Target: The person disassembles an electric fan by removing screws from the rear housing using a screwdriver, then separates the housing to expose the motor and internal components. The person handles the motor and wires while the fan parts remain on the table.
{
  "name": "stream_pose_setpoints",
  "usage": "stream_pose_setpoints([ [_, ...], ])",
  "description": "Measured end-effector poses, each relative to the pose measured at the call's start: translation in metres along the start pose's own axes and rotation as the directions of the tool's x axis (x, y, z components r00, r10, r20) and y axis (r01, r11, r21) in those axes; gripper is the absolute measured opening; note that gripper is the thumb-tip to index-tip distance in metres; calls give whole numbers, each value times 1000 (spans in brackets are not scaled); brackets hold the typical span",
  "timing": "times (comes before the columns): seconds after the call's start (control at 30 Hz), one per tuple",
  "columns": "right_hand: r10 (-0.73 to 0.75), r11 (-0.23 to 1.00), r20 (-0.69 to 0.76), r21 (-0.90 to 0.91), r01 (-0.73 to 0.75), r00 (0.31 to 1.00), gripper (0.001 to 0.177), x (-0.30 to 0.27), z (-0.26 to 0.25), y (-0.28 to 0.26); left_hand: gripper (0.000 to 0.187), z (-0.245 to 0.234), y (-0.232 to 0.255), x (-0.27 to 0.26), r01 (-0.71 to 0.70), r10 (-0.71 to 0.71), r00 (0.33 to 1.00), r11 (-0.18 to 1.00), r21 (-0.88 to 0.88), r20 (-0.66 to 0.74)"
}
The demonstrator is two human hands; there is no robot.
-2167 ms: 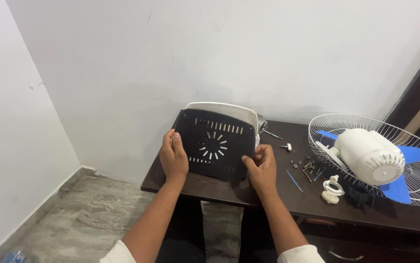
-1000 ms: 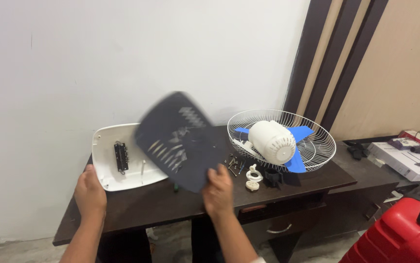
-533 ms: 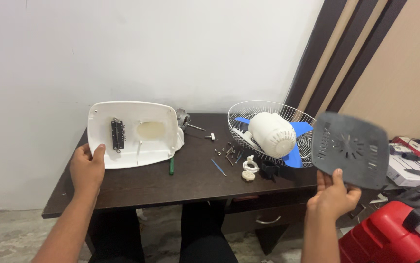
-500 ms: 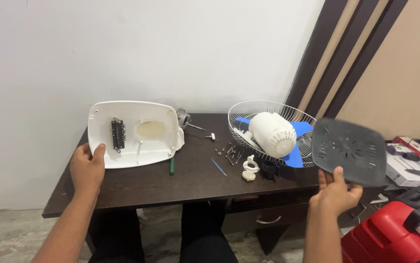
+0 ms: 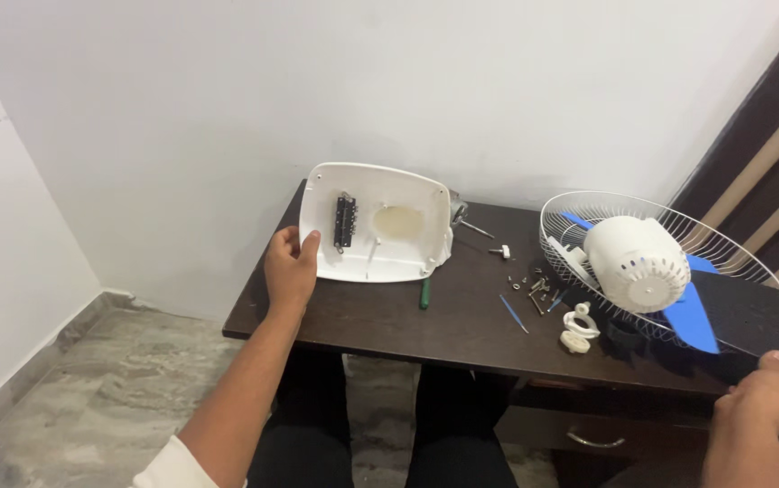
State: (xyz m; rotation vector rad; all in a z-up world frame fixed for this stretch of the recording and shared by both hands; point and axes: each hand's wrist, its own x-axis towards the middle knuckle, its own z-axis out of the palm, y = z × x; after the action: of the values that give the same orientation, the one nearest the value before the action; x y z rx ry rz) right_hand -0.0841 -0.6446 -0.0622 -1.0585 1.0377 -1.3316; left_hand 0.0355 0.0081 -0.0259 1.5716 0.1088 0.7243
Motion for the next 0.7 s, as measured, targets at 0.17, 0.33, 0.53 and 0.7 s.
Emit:
stream_pose_setpoints([
  [0.17, -112, 993, 253, 4, 114, 961, 30, -1, -1, 4, 47, -2, 7, -1, 30, -30, 999, 999, 22, 14],
  [0.33, -48, 929, 342, -331, 168, 938, 39, -11, -19, -12, 46, -1, 4, -1, 50, -50, 999, 997, 61, 8],
  [0.53, -556, 786, 335, -86, 613, 761, 32, -61, -49, -9, 46, 0, 1, 2, 18, -18, 1000, 991, 132, 0],
  [0.7, -893, 279, 262, -311, 909, 364, 30, -145, -43, -32, 46, 1, 1, 1, 4, -5, 1000, 991, 137, 8],
])
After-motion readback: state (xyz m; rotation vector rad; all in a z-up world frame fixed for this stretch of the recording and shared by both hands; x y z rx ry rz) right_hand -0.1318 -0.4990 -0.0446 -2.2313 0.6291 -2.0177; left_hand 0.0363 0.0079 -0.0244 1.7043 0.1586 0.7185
